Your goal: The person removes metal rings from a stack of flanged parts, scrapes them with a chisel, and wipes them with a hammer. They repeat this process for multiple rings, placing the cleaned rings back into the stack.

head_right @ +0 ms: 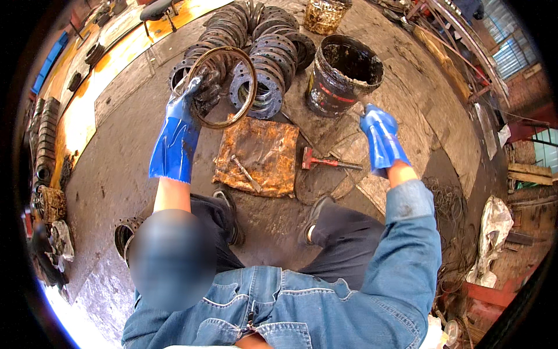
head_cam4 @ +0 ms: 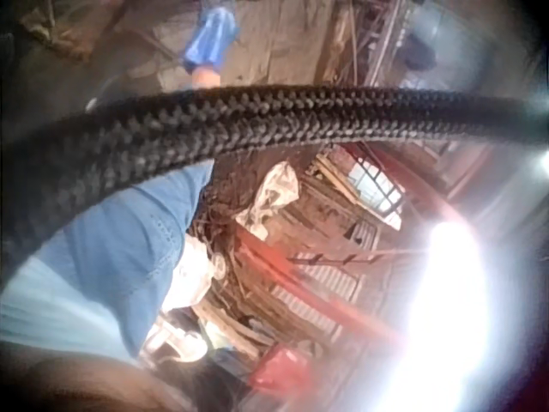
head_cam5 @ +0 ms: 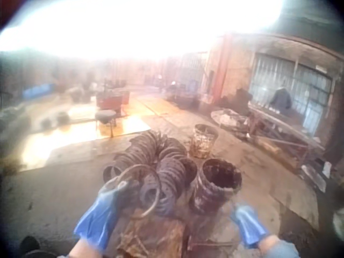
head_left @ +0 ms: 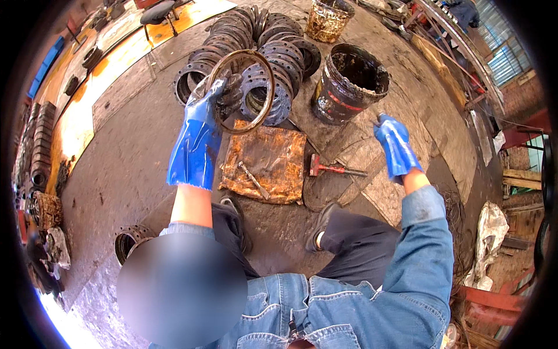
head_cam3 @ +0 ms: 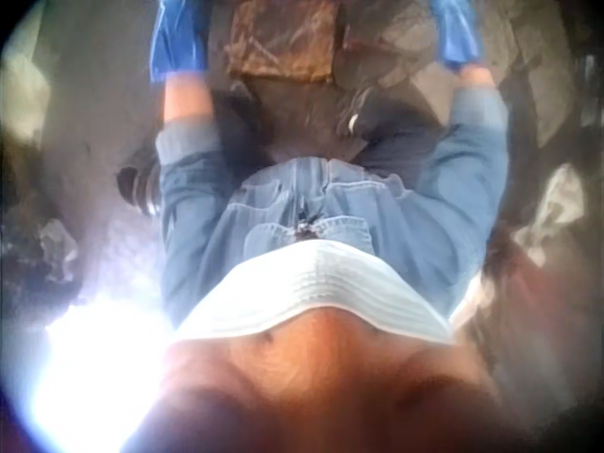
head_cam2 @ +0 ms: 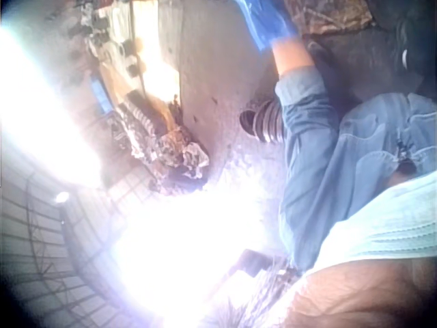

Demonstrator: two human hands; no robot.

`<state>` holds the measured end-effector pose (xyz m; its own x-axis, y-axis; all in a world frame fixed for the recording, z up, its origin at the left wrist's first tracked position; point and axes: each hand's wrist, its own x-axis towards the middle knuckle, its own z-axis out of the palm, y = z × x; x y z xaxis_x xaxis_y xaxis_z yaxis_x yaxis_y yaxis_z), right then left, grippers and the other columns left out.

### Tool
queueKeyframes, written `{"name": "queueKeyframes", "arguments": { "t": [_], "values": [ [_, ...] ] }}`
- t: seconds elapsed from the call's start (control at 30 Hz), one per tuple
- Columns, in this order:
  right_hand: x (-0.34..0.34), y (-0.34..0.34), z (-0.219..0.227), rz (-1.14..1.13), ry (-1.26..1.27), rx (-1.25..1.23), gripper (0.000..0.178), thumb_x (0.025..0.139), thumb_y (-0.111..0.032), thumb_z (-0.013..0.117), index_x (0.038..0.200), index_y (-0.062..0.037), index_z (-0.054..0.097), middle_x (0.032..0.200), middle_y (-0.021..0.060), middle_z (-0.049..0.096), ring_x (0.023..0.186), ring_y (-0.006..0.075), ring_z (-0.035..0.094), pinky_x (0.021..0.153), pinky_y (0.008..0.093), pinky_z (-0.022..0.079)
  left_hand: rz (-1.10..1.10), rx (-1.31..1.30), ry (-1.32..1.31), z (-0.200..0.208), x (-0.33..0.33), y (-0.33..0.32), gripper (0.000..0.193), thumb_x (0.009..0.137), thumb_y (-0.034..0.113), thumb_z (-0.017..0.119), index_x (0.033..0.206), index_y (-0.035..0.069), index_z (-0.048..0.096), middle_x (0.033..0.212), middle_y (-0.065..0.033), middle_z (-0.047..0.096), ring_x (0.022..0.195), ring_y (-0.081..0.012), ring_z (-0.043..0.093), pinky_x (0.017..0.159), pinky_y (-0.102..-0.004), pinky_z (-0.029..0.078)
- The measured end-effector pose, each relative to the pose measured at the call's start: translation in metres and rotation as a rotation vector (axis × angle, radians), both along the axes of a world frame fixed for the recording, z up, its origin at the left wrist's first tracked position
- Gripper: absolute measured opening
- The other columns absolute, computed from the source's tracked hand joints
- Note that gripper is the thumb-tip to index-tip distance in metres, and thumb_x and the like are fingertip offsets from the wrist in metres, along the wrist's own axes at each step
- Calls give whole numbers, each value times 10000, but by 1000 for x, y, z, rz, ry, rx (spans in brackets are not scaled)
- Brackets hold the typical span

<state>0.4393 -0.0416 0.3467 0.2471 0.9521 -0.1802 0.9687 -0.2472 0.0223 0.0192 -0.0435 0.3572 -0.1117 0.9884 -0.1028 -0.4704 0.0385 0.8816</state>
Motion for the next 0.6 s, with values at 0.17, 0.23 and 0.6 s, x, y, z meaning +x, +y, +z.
{"name": "queueKeyframes", "arguments": {
  "t": [0.17, 0.23, 0.6],
  "values": [
    [-39, -96, 10, -79, 1068, 199, 388, 995, -360, 555, 1226, -51, 604, 971, 94, 723, 650, 102, 609, 582, 267, 492, -74, -8, -245, -8, -4, 8, 323, 966, 118, 574, 1275, 24, 578, 1159, -171, 683, 926, -272, 699, 771, -380, 589],
    [-81, -119, 17, -116, 1326, 238, 411, 992, -352, 566, 1266, -47, 596, 977, 85, 725, 648, 84, 595, 573, 243, 477, -102, 0, -237, -15, -11, 11, 327, 971, 123, 567, 1281, 23, 574, 1165, -175, 680, 930, -277, 698, 774, -382, 589],
    [-91, -108, 2, -566, 1855, 95, 226, 971, -273, 570, 1034, -62, 623, 766, 62, 652, 522, 132, 559, 431, 260, 424, -386, -141, -580, -29, -1, 9, 315, 984, 223, 518, 1241, 71, 618, 1162, -125, 688, 963, -231, 694, 775, -393, 591]
  ]
}}
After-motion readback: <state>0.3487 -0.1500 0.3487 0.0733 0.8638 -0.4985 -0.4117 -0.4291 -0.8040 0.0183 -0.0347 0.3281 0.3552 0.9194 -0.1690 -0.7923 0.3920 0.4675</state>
